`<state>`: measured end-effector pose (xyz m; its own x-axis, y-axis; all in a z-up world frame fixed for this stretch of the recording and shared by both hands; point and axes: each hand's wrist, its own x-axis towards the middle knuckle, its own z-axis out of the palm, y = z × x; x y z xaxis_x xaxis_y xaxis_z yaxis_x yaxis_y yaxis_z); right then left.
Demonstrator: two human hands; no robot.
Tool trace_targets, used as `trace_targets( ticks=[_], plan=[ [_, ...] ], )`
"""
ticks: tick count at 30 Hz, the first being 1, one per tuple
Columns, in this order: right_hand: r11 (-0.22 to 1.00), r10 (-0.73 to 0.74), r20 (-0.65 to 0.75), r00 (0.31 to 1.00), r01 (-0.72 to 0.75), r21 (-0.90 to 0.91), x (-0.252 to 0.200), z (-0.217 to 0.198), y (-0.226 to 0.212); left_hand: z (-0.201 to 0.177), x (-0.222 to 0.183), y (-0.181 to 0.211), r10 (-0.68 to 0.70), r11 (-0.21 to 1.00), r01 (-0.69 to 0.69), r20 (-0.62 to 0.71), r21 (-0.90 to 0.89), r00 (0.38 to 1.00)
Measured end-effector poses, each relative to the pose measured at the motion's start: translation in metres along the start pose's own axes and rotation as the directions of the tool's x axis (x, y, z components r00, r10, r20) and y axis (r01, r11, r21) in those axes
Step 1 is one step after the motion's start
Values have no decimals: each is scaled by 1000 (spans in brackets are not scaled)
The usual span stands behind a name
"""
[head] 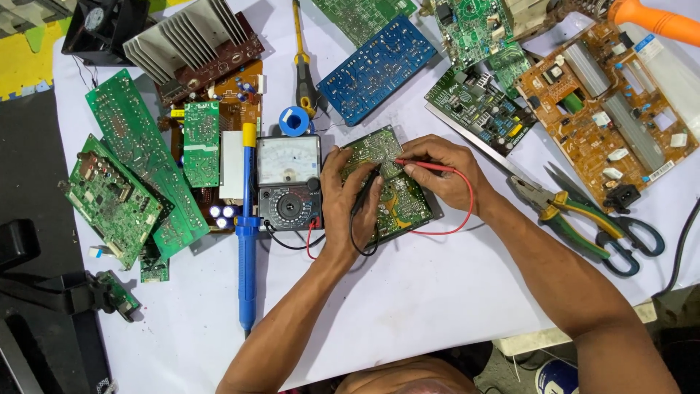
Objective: Using a multimeter to test various points on a circuit board for diagnostic purposes.
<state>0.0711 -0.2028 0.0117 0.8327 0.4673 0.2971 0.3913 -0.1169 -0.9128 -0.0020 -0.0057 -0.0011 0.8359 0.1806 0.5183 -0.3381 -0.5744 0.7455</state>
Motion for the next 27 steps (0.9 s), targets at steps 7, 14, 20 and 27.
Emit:
trace_targets(
  ticks=[7, 14, 20, 27],
  plan=[
    [1000, 7, -34, 999, -7, 18, 0, 3, 2, 1, -1, -4, -2, 1000, 2, 7, 7, 1000],
    [1000, 16, -11, 1000, -16, 18, -2, 0, 5, -2, 0, -2, -21, 1000, 21, 22, -23, 1000],
    [998, 61, -48, 997, -59, 33, -4, 0, 8, 1, -1, -6, -5, 999, 6, 23, -38, 1000],
    [999, 41, -37, 998, -40, 33, -1, 0, 5, -2, 1, -4, -2, 1000, 3, 40, -16, 999]
  ],
)
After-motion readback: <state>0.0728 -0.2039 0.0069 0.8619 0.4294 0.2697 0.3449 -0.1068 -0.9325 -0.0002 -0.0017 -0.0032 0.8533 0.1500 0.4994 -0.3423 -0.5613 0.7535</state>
